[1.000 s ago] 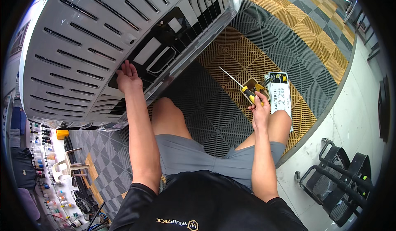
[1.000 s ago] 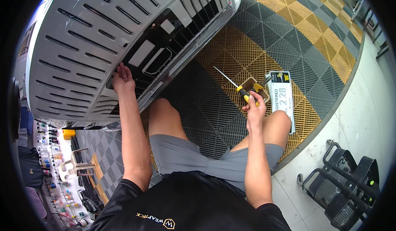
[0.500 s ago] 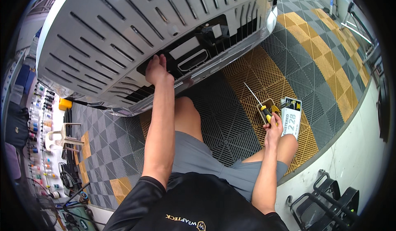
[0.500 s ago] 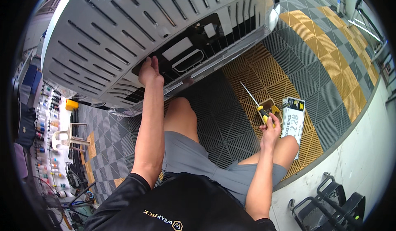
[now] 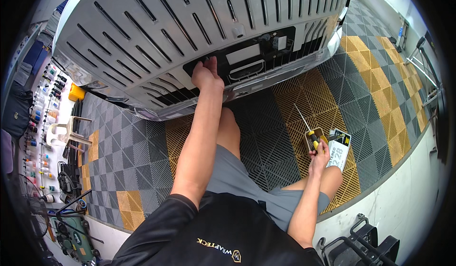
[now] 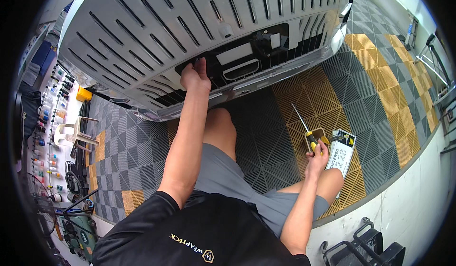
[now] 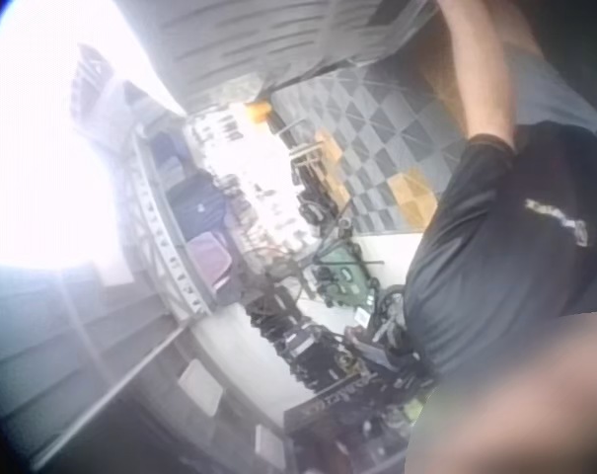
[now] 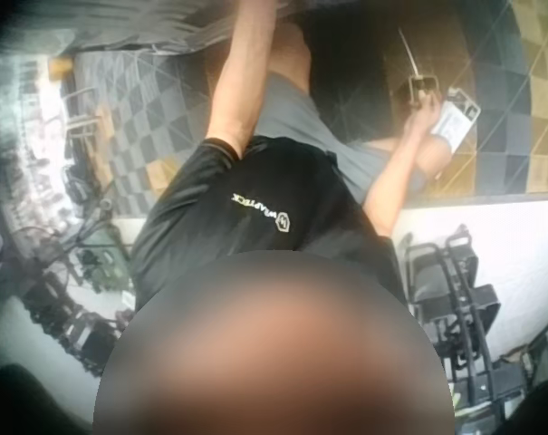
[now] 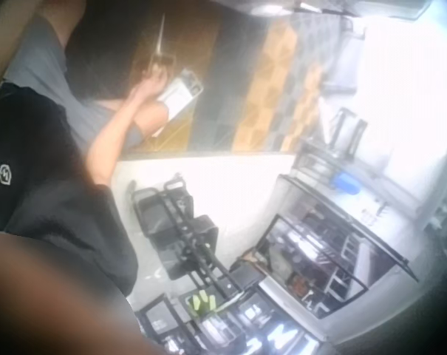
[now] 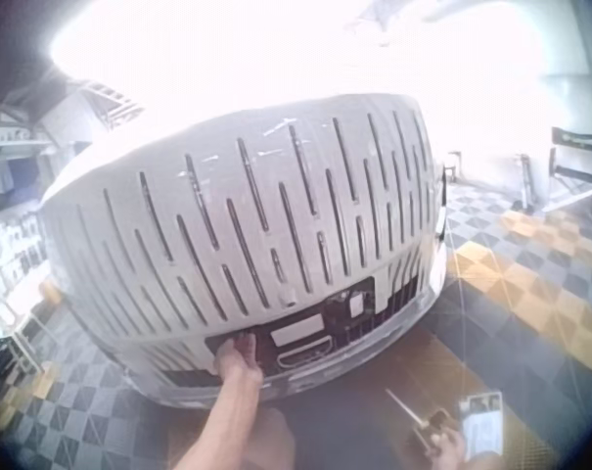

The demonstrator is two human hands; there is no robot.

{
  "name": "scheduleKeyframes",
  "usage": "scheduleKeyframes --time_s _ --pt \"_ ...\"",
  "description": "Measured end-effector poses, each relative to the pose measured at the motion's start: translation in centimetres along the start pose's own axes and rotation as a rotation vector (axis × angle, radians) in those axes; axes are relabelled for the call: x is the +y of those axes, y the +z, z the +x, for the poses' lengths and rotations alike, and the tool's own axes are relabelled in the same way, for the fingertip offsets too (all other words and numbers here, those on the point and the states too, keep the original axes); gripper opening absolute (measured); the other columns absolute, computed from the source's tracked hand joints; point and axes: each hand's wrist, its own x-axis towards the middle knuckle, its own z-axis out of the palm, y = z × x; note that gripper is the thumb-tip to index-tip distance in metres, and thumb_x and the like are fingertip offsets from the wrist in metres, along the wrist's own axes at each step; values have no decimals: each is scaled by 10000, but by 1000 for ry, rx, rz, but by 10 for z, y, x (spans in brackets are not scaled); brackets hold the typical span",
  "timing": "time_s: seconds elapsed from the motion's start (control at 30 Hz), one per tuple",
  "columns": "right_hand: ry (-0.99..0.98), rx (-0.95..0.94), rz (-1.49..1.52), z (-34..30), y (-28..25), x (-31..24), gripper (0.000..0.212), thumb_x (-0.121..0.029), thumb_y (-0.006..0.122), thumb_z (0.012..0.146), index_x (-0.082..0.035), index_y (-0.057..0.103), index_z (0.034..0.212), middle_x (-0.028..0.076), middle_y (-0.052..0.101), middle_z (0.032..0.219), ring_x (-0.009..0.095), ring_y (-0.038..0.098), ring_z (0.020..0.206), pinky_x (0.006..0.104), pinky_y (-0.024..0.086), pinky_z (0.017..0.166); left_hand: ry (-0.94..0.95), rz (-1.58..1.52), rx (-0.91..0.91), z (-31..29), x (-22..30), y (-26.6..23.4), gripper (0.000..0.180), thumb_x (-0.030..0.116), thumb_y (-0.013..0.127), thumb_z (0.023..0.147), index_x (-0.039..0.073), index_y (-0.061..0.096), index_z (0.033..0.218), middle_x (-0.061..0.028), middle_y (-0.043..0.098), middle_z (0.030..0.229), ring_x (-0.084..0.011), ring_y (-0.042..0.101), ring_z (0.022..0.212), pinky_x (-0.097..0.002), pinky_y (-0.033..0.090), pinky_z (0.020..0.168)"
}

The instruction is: The person kneels in front of a white car and uses a screwdriver to fasten a license plate frame to the front bumper. They tighten multiple screws around the frame, then place the screwdriver and a small container into a tool caddy.

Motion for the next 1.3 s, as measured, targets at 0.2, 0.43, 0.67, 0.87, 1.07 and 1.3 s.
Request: scheduleKeyframes --time_s 0.2,0.43,0.67,0.87,1.07,1.3 --pt "-8 -33 -7 -4 7 1 243 -152 588 1067 -24 625 1270 52 616 985 75 472 601 236 518 573 45 95 -88 -8 7 -4 310 -1 703 935 -51 521 1180 -137 569 1118 -237 643 975 -299 628 915" --pt "-4 -14 -38 -6 14 0 249 -152 593 1065 -19 634 1272 52 616 978 76 480 604 237 525 579 121 225 -105 -8 3 -8 319 -44 755 883 -46 542 1120 -142 617 1080 -236 680 946 -275 624 896" --pt "12 -14 -3 -3 7 3 238 -150 590 1067 -27 624 1268 49 603 960 85 504 607 252 534 572 19 41 -107 -2 0 -11 225 25 693 956 -66 544 1097 -162 632 1025 -267 697 933 -335 659 861" --pt "-13 -25 21 -1 -1 2 240 -160 598 1063 -23 632 1257 56 612 966 92 512 606 260 542 572 -21 86 -163 -2 0 -6 225 44 680 981 -83 551 1113 -165 651 992 -288 717 925 -345 670 841" --pt "2 -5 5 -4 -7 -1 250 -166 605 1059 -14 630 1257 66 623 980 92 511 603 255 542 578 -44 133 -145 2 -5 -11 162 112 561 1056 -50 556 1066 -167 672 976 -324 730 951 -357 673 809" --pt "9 5 18 -12 -17 -5 257 -166 600 1062 -1 626 1257 60 628 953 81 517 614 247 540 587 -569 -428 -391 24 6 -28 215 157 455 1047 -22 550 972 -123 660 910 -250 699 819 -292 618 666"
